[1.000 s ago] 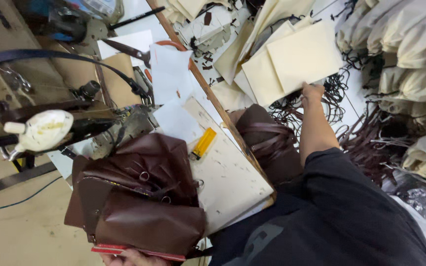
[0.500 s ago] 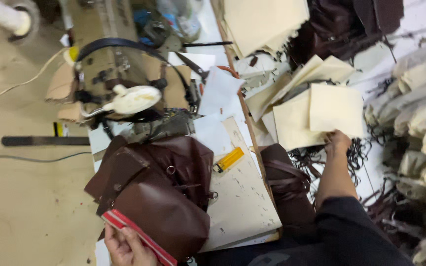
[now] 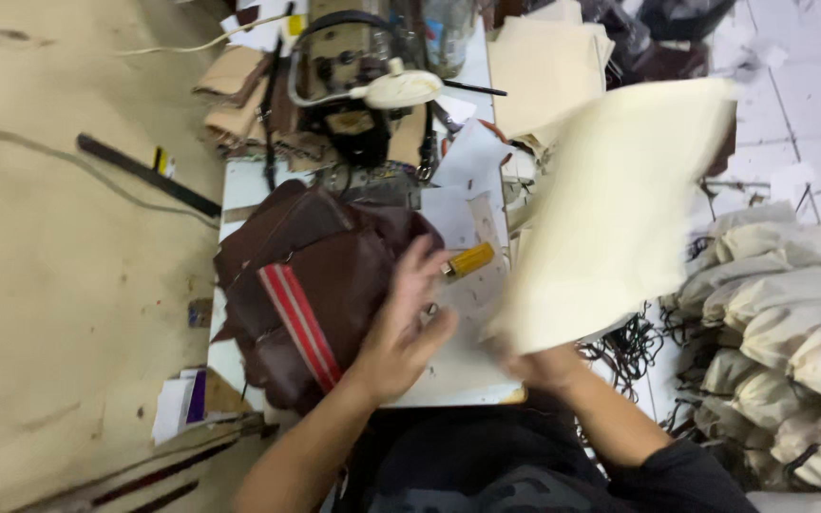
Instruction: The person zips and closes the flap of a leather bag, uses a lighter on a thread end, places the bag inside a white protective pouch, and then wipes the leather surface with a cloth while handling a separate leather strap.
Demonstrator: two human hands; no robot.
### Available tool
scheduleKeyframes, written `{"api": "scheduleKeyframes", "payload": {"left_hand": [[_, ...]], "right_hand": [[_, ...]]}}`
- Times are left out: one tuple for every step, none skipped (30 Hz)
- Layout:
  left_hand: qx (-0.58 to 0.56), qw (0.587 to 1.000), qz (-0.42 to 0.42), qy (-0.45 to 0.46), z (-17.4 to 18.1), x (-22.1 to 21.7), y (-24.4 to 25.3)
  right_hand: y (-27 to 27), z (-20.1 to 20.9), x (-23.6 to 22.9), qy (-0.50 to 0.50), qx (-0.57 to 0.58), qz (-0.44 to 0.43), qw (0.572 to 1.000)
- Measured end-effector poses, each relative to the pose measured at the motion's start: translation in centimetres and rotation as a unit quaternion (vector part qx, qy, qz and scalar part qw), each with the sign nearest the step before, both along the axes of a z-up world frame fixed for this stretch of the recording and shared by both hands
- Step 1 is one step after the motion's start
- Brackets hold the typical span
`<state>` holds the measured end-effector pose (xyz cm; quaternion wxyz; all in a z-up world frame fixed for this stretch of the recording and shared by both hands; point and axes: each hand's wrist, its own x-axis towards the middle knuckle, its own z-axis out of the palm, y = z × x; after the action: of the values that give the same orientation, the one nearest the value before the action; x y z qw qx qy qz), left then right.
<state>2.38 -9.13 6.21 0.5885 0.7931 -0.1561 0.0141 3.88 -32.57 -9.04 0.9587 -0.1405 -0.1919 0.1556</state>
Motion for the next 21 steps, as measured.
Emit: {"api": "scheduleKeyframes", "payload": {"left_hand": [[-0.058, 0.997, -0.018, 0.038, -0.6, 0.5, -0.7], [-0.116, 0.99, -0.037, 0.076, -1.2, 1.0, -1.3], [-0.118, 0.99, -0.03, 0.07, -0.7, 0.5, -0.7], [-0.103, 0.992, 0.036, 0.069, -0.2, 0.0, -0.1], [-0.086, 0.989, 0.101, 0.068, 0.4, -0.3, 0.7], [-0.087, 0.988, 0.107, 0.063, 0.7, -0.4, 2.5], [-0.003, 0.992, 0.126, 0.02, 1.0, -0.9, 4.2], [0.081, 0.986, 0.144, -0.021, 1.2, -1.4, 5.9], [0.08, 0.986, 0.147, -0.018, 2.5, -2.4, 6.8], [0.114, 0.984, 0.136, -0.007, 3.8, -3.3, 7.6], [0.147, 0.982, 0.122, 0.002, 5.1, -3.9, 8.3], [0.146, 0.982, 0.122, 0.003, 5.4, -3.8, 9.5], [0.207, 0.972, 0.105, -0.038, 5.7, -3.7, 10.8], [0.268, 0.956, 0.088, -0.079, 6.0, -3.5, 12.1], [0.267, 0.957, 0.088, -0.077, 8.1, -3.6, 13.0], [0.287, 0.947, 0.066, -0.13, 10.1, -3.7, 13.9], [0.305, 0.933, 0.047, -0.182, 12.1, -3.9, 14.8], [0.305, 0.934, 0.051, -0.18, 13.7, -3.7, 15.2], [0.382, 0.897, 0.028, -0.22, 15.2, -3.7, 15.6], [0.456, 0.852, 0.004, -0.256, 16.6, -3.7, 16.2], [0.458, 0.854, 0.011, -0.246, 16.3, -2.8, 16.8]], "right_hand": [[1.6, 2.5, -0.4, -0.102, -0.103, -0.025, 0.989], [3.2, 4.9, -0.8, -0.203, -0.201, -0.052, 0.957], [4.1, 6.2, -1.1, -0.209, -0.201, -0.045, 0.956], [5.1, 7.5, -1.3, -0.348, -0.335, -0.088, 0.871], [6.2, 8.8, -1.5, -0.471, -0.451, -0.131, 0.747], [5.8, 7.4, -1.1, -0.477, -0.447, -0.128, 0.746], [5.3, 5.9, -1.1, -0.387, -0.363, -0.054, 0.846], [4.8, 4.4, -0.9, -0.284, -0.27, 0.023, 0.92], [5.3, 6.4, -0.8, -0.283, -0.27, 0.028, 0.92], [5.8, 8.3, -0.6, -0.254, -0.27, 0.017, 0.929], [6.2, 10.4, -0.3, -0.226, -0.27, 0.003, 0.936], [7.3, 11.8, -0.3, -0.226, -0.271, 0.004, 0.936], [8.5, 13.1, -0.2, -0.219, -0.324, -0.012, 0.92], [9.7, 14.4, -0.2, -0.213, -0.376, -0.028, 0.901], [10.6, 14.5, 0.6, -0.212, -0.377, -0.027, 0.901], [11.7, 14.7, 1.5, -0.259, -0.4, -0.107, 0.873], [12.7, 14.8, 2.3, -0.305, -0.419, -0.183, 0.836], [12.3, 15.2, 3.7, -0.306, -0.419, -0.178, 0.836], [12.1, 15.4, 5.0, -0.319, -0.43, -0.206, 0.819], [12.1, 15.7, 6.3, -0.331, -0.44, -0.235, 0.801], [12.6, 16.9, 6.0, -0.332, -0.439, -0.223, 0.805]]}}
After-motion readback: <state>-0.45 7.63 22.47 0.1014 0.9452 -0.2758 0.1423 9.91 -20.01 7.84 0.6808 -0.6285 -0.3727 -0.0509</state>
